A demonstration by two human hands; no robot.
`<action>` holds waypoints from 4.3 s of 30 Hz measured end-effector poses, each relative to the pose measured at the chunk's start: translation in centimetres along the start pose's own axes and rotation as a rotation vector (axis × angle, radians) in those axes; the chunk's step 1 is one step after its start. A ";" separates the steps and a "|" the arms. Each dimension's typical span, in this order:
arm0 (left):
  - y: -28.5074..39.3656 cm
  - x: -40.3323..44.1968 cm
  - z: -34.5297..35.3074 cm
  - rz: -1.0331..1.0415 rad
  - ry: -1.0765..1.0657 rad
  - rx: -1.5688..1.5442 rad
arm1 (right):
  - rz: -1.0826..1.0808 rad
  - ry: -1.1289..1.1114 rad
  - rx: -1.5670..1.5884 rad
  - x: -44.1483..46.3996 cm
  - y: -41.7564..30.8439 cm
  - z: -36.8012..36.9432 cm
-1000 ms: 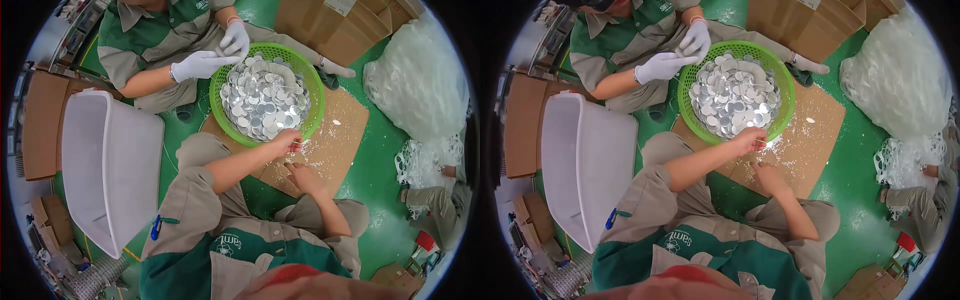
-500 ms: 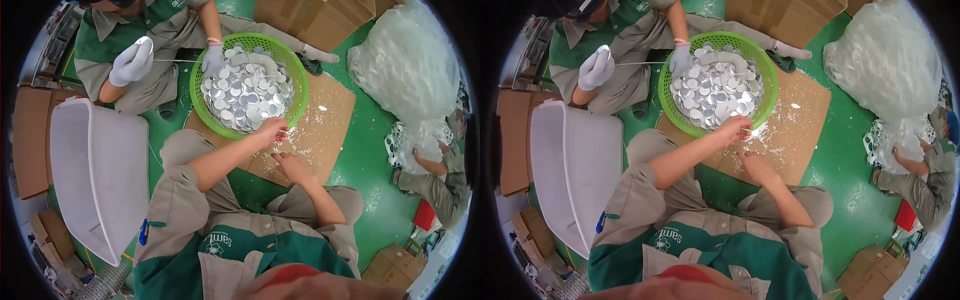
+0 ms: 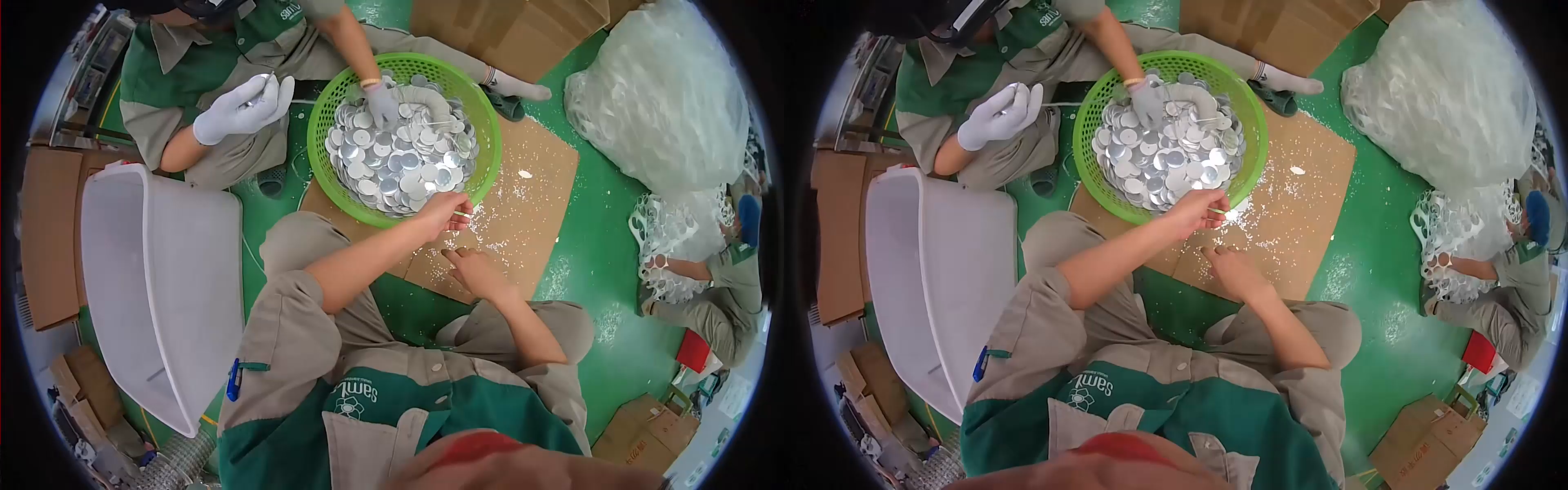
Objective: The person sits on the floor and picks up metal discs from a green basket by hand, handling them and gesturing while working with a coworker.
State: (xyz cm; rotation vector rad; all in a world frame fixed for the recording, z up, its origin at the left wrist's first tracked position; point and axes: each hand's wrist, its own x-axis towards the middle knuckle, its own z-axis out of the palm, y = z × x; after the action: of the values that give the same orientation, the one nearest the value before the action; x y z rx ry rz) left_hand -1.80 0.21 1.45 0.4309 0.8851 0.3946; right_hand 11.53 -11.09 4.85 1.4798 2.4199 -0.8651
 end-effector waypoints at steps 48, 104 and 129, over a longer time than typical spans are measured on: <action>-0.1 0.0 0.4 0.023 -0.002 0.071 | 0.001 -0.018 -0.002 0.0 0.1 0.4; -1.9 0.5 0.5 0.029 -0.091 0.129 | 0.188 0.491 0.659 -11.2 2.6 -18.4; -2.7 0.4 0.8 0.044 -0.090 0.178 | 0.147 0.105 0.161 -2.5 4.8 -5.4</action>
State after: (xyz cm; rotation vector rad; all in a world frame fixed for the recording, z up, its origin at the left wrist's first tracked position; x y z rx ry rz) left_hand -0.55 -2.01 0.22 0.6279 0.8268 0.3353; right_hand 17.69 -8.36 8.51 1.7778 2.3236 -0.9933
